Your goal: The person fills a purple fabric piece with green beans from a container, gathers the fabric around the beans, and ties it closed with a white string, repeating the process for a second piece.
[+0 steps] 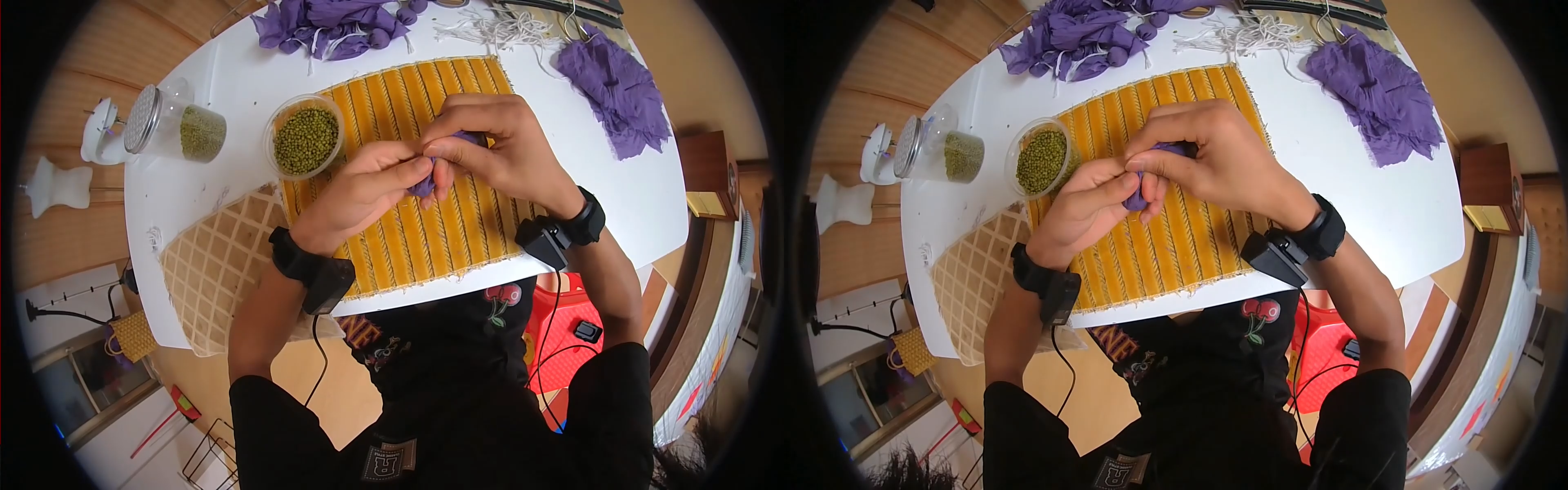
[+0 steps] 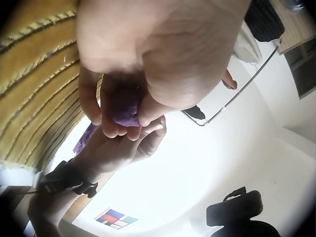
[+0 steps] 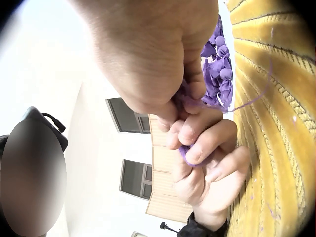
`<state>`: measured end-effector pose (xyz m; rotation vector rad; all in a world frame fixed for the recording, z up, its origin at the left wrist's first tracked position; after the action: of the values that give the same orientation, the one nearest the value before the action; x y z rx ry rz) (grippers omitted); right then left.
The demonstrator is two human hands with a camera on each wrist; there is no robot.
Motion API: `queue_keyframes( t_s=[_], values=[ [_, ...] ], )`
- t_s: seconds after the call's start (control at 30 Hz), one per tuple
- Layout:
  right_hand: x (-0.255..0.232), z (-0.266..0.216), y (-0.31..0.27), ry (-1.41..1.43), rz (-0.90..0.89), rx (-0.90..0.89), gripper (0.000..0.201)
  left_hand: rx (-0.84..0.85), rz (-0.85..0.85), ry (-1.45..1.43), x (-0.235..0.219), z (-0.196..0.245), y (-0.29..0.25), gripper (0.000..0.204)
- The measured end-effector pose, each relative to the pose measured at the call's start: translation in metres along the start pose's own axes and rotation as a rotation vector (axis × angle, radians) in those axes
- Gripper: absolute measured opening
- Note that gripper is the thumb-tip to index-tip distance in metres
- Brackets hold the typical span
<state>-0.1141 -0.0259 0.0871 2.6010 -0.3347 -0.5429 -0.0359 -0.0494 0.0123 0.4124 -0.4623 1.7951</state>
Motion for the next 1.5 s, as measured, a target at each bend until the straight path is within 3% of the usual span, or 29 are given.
queue_keyframes(
  t_s=[0.33, 0.4, 0.6, 0.83, 1.0, 1.5],
  values=[
    [-0.003, 0.003, 0.002, 0.032, -0.009, 0.009, 0.006, 0.062, 0.144, 0.151, -0.010, 0.000, 0.001, 0.023],
    [-0.004, 0.008, 0.002, 0.078, -0.025, 0.104, 0.006, 0.041, 0.119, 0.116, -0.008, -0.002, 0.001, 0.025],
    [-0.006, 0.012, 0.001, 0.156, -0.003, 0.137, 0.006, -0.008, 0.087, -0.128, -0.003, -0.005, 0.002, 0.027],
    [-0.003, 0.013, 0.000, 0.136, -0.021, 0.127, 0.007, 0.011, 0.103, -0.066, -0.006, -0.005, 0.001, 0.024],
    [-0.002, 0.006, 0.002, 0.032, -0.034, 0.015, 0.008, 0.037, 0.147, -0.015, -0.013, -0.005, 0.004, 0.021],
    [-0.006, 0.010, 0.002, 0.017, 0.000, 0.031, 0.012, -0.010, 0.179, 0.002, -0.010, -0.003, 0.000, 0.030]
  ],
)
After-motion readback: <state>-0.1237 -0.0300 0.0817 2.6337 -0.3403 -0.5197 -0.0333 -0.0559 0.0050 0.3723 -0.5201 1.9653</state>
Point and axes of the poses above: each hand's wrist, its own y-axis towards the middle knuckle, its own x-axis out of the palm, z = x × y, the point moved 10 cm from there along y, towards the middle knuckle, and after that the axes turned 10 degrees about z, right-handed, at the moved point
